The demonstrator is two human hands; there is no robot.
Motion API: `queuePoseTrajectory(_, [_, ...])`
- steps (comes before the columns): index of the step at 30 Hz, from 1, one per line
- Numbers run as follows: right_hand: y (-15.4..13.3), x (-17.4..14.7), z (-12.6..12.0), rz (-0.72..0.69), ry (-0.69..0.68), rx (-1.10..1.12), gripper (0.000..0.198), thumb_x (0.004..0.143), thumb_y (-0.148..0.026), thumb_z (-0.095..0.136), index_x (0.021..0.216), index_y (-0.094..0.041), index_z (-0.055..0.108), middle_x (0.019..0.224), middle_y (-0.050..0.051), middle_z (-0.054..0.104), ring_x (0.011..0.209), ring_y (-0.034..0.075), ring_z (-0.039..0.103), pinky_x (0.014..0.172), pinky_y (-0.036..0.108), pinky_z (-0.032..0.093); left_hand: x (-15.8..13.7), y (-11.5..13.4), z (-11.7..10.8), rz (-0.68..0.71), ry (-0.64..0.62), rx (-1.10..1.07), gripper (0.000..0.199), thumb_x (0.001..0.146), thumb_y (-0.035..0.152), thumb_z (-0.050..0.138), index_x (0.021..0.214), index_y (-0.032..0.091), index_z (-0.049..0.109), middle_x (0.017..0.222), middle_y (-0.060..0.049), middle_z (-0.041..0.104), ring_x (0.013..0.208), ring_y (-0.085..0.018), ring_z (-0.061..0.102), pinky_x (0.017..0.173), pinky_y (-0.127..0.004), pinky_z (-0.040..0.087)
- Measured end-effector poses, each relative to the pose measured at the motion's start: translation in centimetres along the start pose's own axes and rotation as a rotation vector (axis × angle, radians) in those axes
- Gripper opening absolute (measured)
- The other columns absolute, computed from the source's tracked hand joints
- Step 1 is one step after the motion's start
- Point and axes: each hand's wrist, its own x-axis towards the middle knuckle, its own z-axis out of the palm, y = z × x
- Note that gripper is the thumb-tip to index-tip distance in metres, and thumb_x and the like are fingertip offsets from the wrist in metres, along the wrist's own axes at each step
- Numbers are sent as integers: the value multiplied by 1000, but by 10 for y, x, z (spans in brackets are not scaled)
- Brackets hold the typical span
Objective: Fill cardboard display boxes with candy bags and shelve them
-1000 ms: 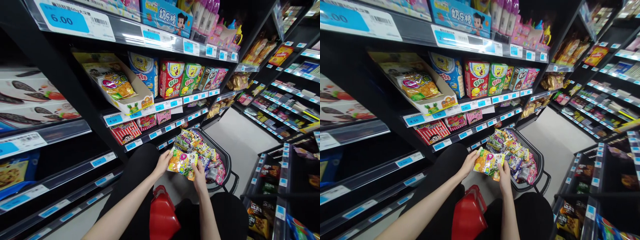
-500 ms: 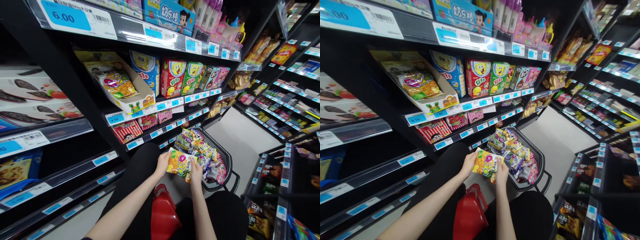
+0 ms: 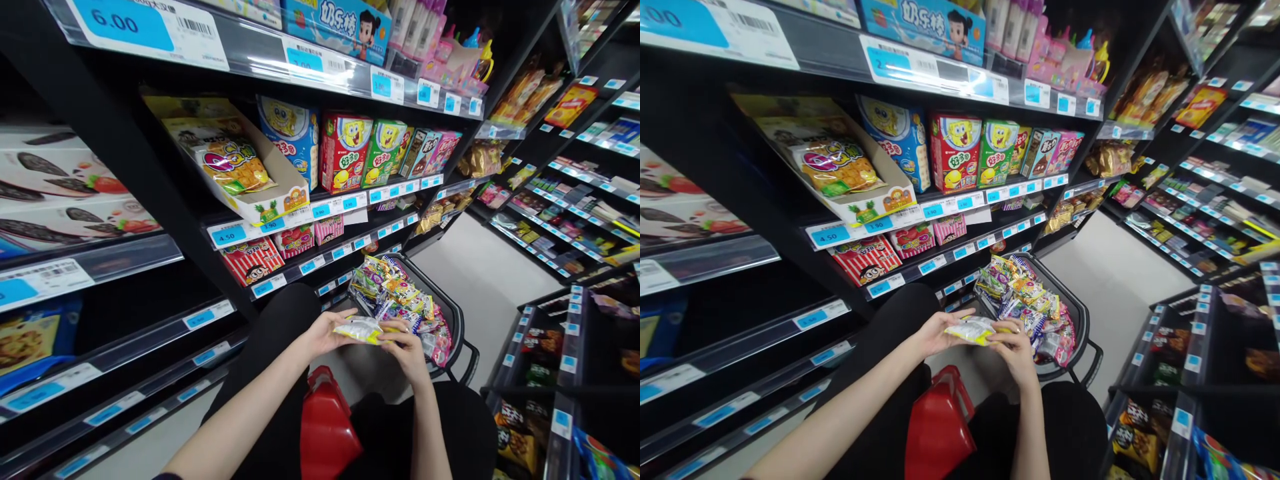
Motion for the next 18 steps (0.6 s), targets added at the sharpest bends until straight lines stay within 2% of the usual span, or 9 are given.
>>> queuePoseTrajectory(2, [5,-1,-7,21,21,51,31,58,-50,82,77,-26,78,106,9,69,111,30,53,101,46,35,0,0,2,71,6,11,80,69,4,58,142,9,26,114,-16,64,95,-26,68,85,-40,53])
queuePoseTrajectory(4, [14,-2,-9,51,108,118,48,65,-65,69,90,-25,76,117,10,64,116,30,52,101,45,38,1,-1,4,161,21,36,86,70,4,61,146,15,23,114,-13,64,87,-22,69,79,-33,54])
queuePoseTrajectory(5, [20,-2,-8,79,163,147,52,71,-67,62,99,-25,73,121,10,61,116,29,52,99,45,40,1,-2,6,210,27,52,89,70,5,64,147,19,21,113,-11,64,84,-20,69,76,-31,54])
queuePoseTrajectory(7, [30,-1,-5,159,247,189,52,77,-61,60,115,-26,64,121,10,61,109,26,58,92,44,46,2,-4,10,302,31,95,94,70,9,69,149,25,19,111,-8,66,83,-19,69,75,-28,53])
queuePoseTrajectory(10, [38,-1,5,271,236,236,58,70,-47,74,120,-23,58,106,10,68,92,25,66,79,40,53,5,-8,14,389,28,177,100,65,18,79,148,27,24,109,-7,68,89,-21,68,77,-29,51])
queuePoseTrajectory(13, [39,-2,13,324,180,261,50,63,-41,81,103,-17,64,92,7,72,82,24,68,73,38,55,11,-15,12,422,56,280,88,57,27,86,135,19,48,101,-8,72,87,-22,67,76,-28,49])
queuePoseTrajectory(15, [40,-2,16,348,178,248,38,69,-39,79,95,-15,65,85,3,72,74,19,68,70,35,55,15,-18,8,418,84,355,70,53,32,87,115,10,64,88,-9,74,80,-23,68,72,-29,49])
queuePoseTrajectory(18, [43,0,14,367,213,206,24,83,-36,68,90,-13,65,79,0,69,67,13,66,67,31,54,20,-19,3,401,120,462,48,53,38,86,87,8,71,74,-9,74,72,-25,68,70,-32,49])
